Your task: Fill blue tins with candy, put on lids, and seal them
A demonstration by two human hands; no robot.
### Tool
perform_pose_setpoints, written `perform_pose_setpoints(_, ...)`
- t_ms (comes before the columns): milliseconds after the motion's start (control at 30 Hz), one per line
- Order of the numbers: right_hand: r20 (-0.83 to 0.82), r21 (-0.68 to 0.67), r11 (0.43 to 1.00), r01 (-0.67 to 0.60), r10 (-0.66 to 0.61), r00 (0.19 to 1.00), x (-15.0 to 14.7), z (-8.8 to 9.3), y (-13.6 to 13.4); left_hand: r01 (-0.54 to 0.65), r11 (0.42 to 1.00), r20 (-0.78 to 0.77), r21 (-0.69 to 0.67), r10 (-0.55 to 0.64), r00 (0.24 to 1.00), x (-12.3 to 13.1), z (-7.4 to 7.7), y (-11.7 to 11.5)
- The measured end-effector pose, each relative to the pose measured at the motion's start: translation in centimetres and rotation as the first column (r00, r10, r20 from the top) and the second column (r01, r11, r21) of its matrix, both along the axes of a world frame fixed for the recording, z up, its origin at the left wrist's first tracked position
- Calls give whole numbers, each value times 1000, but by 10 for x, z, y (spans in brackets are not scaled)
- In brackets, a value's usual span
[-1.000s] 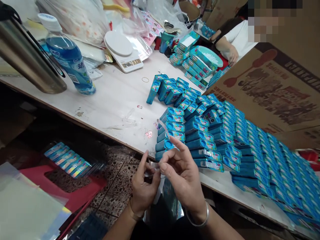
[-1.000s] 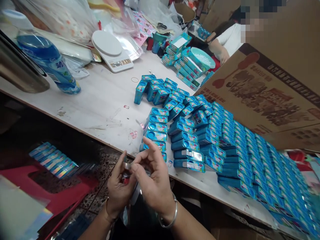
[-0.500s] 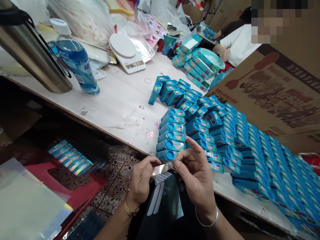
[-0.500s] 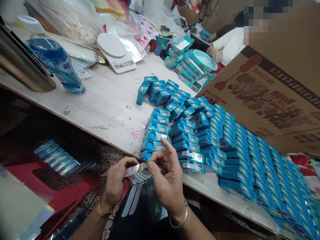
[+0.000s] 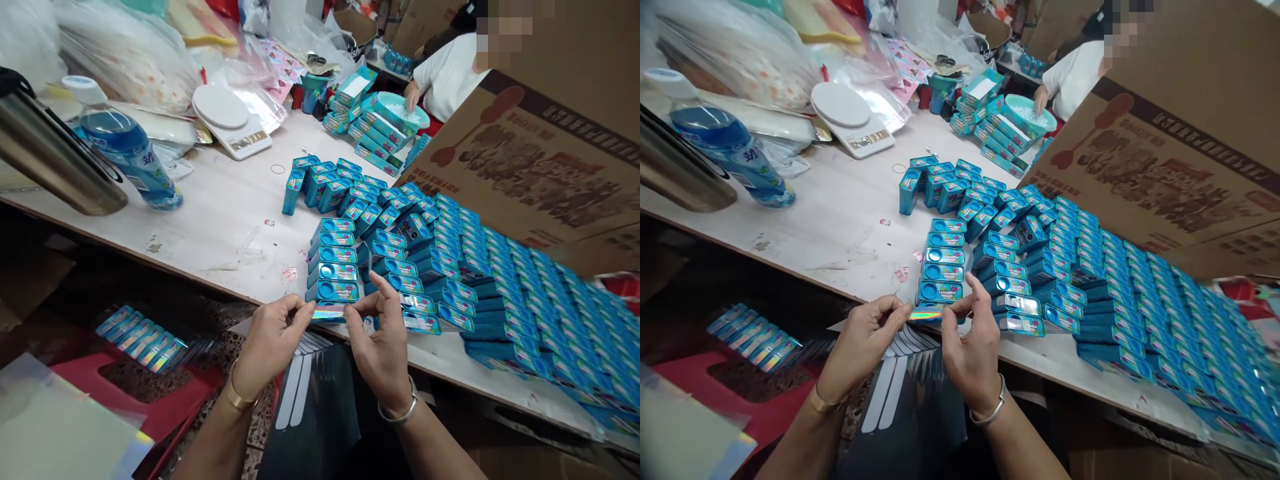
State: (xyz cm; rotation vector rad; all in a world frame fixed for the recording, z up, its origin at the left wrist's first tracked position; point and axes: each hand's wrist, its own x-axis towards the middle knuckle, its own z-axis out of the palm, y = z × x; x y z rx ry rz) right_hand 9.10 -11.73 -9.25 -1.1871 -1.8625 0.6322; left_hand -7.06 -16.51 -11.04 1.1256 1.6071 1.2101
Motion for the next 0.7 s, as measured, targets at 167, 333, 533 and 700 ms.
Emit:
perform_pose_setpoints(167, 75, 27, 999, 17, -19, 997, 1, -7, 1, 35, 999, -48, -27, -36, 998, -5, -4, 3)
perform_pose_setpoints(333, 113, 35, 999, 23, -27, 993, -1, -13, 1, 22, 998, -22, -53, -23, 999, -1, -17, 5)
perform_pose_setpoints(533, 117, 26, 1000, 0, -3, 993, -2, -16, 5, -133, 991, 105, -11, 133, 986, 19, -46, 6)
perform_pose_setpoints(700, 95, 65, 996, -55, 49, 994, 4, -6, 7, -217, 976, 162, -34, 220, 962, 17, -53, 1)
